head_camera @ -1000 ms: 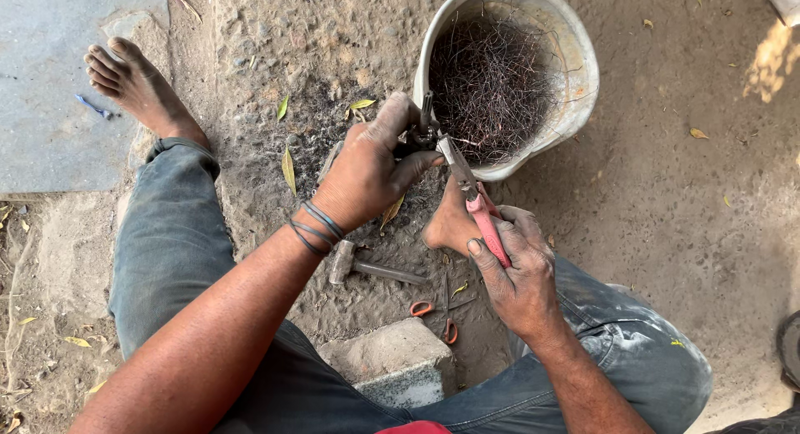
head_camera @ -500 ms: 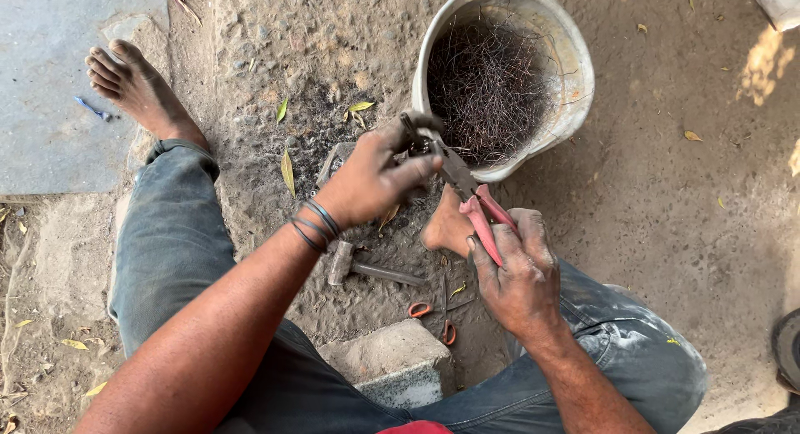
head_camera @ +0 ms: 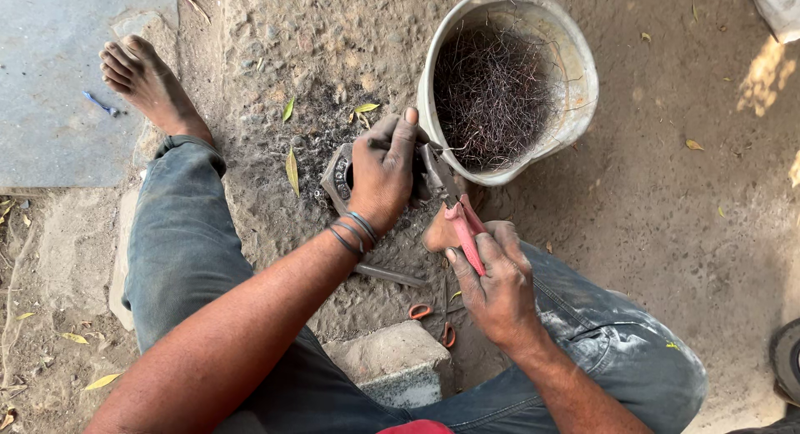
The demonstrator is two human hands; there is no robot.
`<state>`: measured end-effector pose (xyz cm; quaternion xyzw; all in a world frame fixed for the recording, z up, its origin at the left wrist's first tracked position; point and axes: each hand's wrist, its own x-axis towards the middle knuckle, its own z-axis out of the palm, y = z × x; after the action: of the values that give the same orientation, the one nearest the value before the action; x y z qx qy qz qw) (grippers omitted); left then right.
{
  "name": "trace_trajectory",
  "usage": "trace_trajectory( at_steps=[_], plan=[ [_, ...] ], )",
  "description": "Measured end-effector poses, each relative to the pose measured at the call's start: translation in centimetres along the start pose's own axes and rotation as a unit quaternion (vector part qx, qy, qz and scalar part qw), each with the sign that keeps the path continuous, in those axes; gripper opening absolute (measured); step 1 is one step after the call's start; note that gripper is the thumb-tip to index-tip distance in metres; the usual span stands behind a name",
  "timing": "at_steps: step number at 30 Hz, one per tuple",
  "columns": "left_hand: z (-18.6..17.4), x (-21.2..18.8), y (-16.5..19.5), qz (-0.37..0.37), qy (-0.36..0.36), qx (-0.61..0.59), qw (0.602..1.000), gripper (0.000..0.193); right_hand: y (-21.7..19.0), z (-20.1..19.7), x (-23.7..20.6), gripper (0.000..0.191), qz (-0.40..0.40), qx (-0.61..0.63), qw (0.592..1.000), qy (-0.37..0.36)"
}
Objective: The person sits on the ground and uses pliers to repeatedly cut thin metal wires into small pieces. The cut pieces fall into a nearby bucket. The person handles the wires one at a time and continues cutting throughout the clip.
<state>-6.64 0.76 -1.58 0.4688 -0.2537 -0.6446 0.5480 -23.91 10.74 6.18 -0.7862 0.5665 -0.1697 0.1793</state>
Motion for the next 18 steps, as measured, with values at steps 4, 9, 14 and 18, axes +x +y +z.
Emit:
trace_trajectory(
  at_steps=[4,9,14,18],
  plan=[
    [0.6,-0.9,0.3,0.05,-0.025,-0.024,0.998,0.044,0.9,-0.1,0.2,0.022,0.056,0.044,0.997,-0.02],
    [0.7,-1.9,2.4,0.14,-0.092,0.079,0.983,0.028,1.9,-1.0,1.0,0.024,-0.019,-0.091,0.993,0.079],
    [-0.9,-1.0,5.0,0.475,-0.109,0.322,0.812,0.049,3.2,-3.2,1.3,0.029,-0.033,-0.222,0.967,0.121],
    [-3.0,1.0,6.5,-0.05,-0.242,0.065,0.967,0.043,3.5,-4.0,1.3,0.029,-0.079,-0.261,0.95,0.153]
  ],
)
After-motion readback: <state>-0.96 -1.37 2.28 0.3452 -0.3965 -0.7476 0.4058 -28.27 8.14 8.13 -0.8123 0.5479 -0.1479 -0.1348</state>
